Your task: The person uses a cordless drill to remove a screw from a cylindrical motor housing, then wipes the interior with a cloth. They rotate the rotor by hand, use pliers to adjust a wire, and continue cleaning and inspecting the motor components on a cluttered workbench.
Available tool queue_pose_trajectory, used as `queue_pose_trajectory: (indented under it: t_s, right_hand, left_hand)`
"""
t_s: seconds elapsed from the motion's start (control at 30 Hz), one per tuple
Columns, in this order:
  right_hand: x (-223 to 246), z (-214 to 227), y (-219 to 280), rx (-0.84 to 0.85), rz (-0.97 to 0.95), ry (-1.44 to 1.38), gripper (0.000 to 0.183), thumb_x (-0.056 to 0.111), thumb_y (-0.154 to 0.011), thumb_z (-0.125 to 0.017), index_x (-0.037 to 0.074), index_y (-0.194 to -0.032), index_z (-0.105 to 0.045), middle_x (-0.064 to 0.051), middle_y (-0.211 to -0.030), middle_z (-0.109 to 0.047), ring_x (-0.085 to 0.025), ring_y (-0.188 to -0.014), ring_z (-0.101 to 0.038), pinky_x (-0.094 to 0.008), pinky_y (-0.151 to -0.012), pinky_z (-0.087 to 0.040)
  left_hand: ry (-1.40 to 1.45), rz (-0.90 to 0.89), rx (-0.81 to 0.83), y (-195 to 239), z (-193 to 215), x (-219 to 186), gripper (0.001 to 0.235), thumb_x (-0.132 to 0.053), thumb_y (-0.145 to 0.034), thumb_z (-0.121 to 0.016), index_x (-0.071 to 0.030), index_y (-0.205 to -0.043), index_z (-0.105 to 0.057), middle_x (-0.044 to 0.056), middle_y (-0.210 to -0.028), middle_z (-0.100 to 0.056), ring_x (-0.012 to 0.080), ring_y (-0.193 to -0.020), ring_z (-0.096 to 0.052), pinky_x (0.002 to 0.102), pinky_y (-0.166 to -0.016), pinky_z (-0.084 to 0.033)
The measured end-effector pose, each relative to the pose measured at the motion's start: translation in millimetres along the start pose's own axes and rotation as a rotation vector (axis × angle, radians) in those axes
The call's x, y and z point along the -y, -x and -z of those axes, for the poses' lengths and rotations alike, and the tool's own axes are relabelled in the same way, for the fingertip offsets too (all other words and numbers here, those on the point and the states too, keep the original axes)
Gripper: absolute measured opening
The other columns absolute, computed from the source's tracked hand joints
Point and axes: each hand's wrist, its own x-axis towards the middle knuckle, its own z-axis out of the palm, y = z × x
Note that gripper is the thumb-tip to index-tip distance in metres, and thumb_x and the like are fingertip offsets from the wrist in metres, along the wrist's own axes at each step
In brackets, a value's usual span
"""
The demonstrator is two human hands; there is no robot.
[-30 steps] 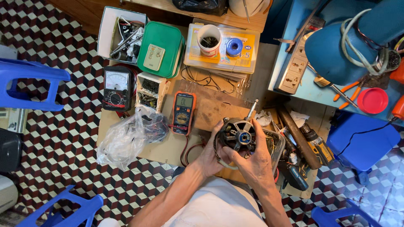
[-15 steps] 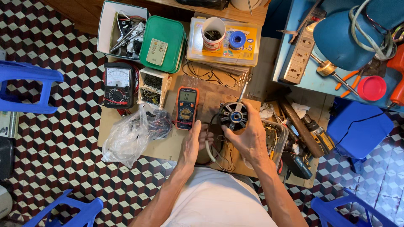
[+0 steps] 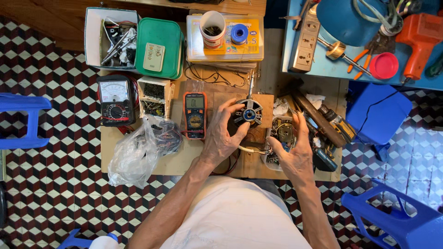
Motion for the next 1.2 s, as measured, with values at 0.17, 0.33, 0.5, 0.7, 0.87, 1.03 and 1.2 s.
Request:
queue_pose_trajectory:
  t_s: [0.17, 0.33, 0.5, 0.7, 0.87, 1.03, 1.2]
  right_hand:
    - [-36, 27, 43, -0.068, -0.342, -0.095, 0.087, 0.025, -0.088, -0.071, 0.005, -0.16, -0.027, -0.024, -0.151, -0.049, -0.032, -0.135, -0.055, -0.04, -0.112, -0.046]
    - [-90, 50, 59, -0.12, -0.349, -0.004, 0.078, 0.024, -0.092, -0.072, -0.002, -0.154, -0.033, -0.028, -0.151, -0.045, -0.034, -0.137, -0.051, -0.042, -0.105, -0.05]
    - [-131, 80, 64, -0.229, -0.387, -0.072, 0.061, 0.024, -0.093, -0.071, 0.0, -0.145, -0.05, -0.024, -0.136, -0.061, -0.029, -0.116, -0.068, -0.036, -0.091, -0.057]
    - [-159, 72, 53, -0.136, -0.255, 0.104, 0.033, 0.025, -0.097, -0.068, 0.006, -0.123, -0.071, -0.018, -0.102, -0.076, -0.024, -0.085, -0.074, -0.035, -0.076, -0.057]
    - [-209, 10, 43, 0.2, -0.196, 0.339, 0.032, 0.029, -0.092, -0.062, 0.015, -0.117, -0.074, -0.022, -0.093, -0.074, -0.039, -0.083, -0.071, -0.048, -0.076, -0.055]
    - [-252, -21, 33, 0.465, -0.182, 0.579, 0.028, 0.027, -0.093, -0.063, 0.01, -0.114, -0.071, -0.021, -0.09, -0.073, -0.041, -0.09, -0.071, -0.053, -0.082, -0.053]
    - [-245, -17, 23, 0.457, -0.099, 0.386, 0.044, 0.024, -0.092, -0.06, 0.021, -0.135, -0.063, -0.021, -0.084, -0.073, -0.041, -0.079, -0.07, -0.053, -0.074, -0.053]
  left_hand:
    - [0.124, 0.153, -0.012, -10, -12, 5, 0.04, -0.028, -0.095, -0.07, -0.006, -0.127, -0.06, 0.017, -0.127, -0.063, 0.0287, -0.117, -0.063, 0.04, -0.103, -0.05]
    - [0.306, 0.279, -0.035, -12, -28, 9, 0.037, -0.026, -0.094, -0.073, -0.004, -0.121, -0.061, 0.012, -0.115, -0.068, 0.0203, -0.108, -0.065, 0.035, -0.098, -0.052]
    - [0.426, 0.232, -0.029, -11, -39, 20, 0.037, -0.023, -0.097, -0.075, -0.004, -0.124, -0.057, 0.009, -0.117, -0.066, 0.0155, -0.108, -0.065, 0.029, -0.096, -0.055]
    - [0.314, 0.251, -0.062, -4, -43, 7, 0.043, -0.029, -0.097, -0.073, -0.005, -0.128, -0.055, 0.011, -0.122, -0.066, 0.017, -0.111, -0.066, 0.031, -0.098, -0.056]
    - [-0.075, 0.096, -0.266, 19, -47, -18, 0.042, -0.025, -0.107, -0.069, -0.001, -0.137, -0.055, 0.017, -0.137, -0.06, 0.0254, -0.13, -0.057, 0.04, -0.114, -0.043]
    - [0.045, 0.176, -0.383, 71, -49, -37, 0.038, -0.023, -0.107, -0.065, -0.001, -0.137, -0.055, 0.016, -0.136, -0.062, 0.023, -0.127, -0.061, 0.037, -0.112, -0.049]
    - [0.044, 0.418, -0.32, 117, -61, -36, 0.039, -0.022, -0.102, -0.064, -0.003, -0.135, -0.055, 0.013, -0.128, -0.066, 0.0156, -0.107, -0.068, 0.029, -0.089, -0.058]
